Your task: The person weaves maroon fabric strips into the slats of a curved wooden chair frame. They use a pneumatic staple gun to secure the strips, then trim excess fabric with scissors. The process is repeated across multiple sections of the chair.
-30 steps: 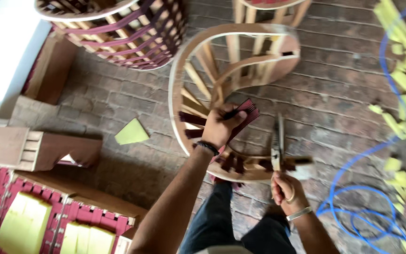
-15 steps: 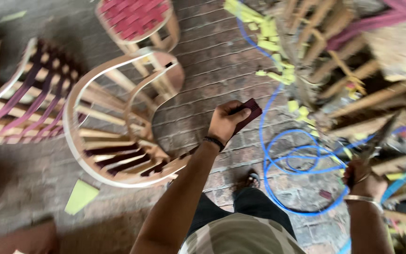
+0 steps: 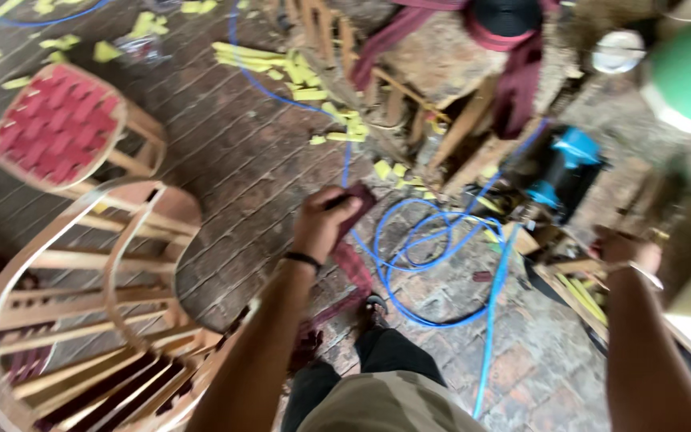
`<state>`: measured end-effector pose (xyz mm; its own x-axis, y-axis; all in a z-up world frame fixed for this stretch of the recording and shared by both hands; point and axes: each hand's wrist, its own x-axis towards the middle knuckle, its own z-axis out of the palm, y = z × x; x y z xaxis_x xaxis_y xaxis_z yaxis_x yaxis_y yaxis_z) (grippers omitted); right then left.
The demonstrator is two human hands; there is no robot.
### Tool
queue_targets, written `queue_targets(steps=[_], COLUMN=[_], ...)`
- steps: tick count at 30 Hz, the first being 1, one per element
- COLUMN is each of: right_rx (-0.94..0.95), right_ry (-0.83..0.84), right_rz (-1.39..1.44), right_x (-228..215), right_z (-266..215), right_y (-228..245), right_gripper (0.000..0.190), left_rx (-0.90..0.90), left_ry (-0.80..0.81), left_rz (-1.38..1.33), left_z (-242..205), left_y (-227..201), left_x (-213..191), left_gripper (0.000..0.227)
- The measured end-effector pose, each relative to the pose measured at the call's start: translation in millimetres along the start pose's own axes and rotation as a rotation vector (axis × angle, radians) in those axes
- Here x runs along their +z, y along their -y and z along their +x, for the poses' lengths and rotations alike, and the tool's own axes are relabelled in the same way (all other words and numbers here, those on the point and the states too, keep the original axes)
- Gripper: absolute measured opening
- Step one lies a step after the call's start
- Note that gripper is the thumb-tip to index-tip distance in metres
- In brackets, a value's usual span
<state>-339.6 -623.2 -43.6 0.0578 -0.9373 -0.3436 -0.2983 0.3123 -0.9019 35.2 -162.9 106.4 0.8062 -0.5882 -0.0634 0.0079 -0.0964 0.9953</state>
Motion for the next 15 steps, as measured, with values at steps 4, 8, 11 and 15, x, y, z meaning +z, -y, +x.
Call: queue_targets(steps=[4,8,11,15], right_rx=[0.105,0.163,0.338,0.109], right_ry=[-0.021,-0.055,-0.069,-0.166], right_rz=[-0.113,-0.253,-0.031,-0.669], right_x=[12,26,31,35], right_z=[19,38,56,60], right_y=[0,11,23,23], right_gripper=[0.021,0.031,0.018,0.022], left_rx=[-0.095,-0.059,-0.076,-0.104], left_ry=[0.014,-0.013,-0.092,-0.206], left_rz=[-0.151,-0.036,-0.035,-0.22], left_z=[7,6,8,8], left_y=[-4,-4,-7,-15], left_x=[0,-8,-19,-46], left_gripper=[0.015,0.026,0.022,0.006])
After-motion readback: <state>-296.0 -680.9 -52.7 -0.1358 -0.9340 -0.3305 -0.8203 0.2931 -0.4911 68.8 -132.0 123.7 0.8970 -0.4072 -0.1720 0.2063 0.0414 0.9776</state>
